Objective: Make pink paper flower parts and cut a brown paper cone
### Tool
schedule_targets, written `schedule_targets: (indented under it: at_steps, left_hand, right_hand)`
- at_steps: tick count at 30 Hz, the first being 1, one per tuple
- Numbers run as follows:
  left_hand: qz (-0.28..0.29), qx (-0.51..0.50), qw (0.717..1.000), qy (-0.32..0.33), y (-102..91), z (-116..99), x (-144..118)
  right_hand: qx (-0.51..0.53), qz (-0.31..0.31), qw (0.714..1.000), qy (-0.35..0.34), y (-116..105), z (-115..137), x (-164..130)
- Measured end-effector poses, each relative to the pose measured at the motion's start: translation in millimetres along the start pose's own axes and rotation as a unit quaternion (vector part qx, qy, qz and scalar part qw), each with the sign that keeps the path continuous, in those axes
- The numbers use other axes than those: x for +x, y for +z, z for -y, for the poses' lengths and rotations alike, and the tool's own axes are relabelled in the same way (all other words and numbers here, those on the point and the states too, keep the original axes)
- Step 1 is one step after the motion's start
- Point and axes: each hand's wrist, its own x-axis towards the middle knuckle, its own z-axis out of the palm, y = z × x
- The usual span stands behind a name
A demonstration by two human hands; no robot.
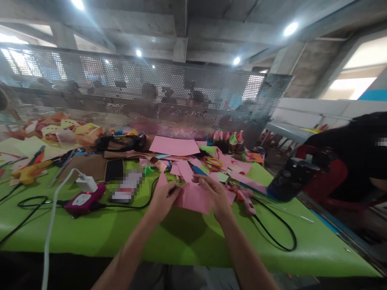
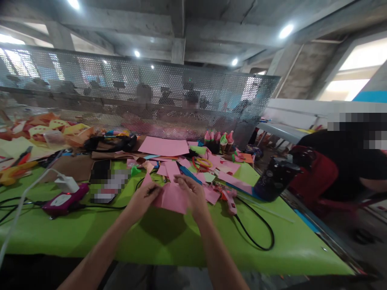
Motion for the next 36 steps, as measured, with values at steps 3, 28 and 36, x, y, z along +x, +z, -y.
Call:
schedule_targets:
  at_steps: [3,28,36]
  left_hand:
    - [-0.047,-0.064,0.996,-0.05,0.5,0,-1]
    - [0.089,-0.076,0.99,-0.074,13.9,-1,-11]
    - [0.042,-0.047,0.995,-0.077,16.7,-6,-7]
  right_hand:
    - [0.041,-0.01,0.998,-0.038,-8,2,-4]
    - [-0.182,-0.063,0.958,-0.215,5,-9,-10]
    - [-0.192,-0.04,0.954,-0.226,7,-12,-10]
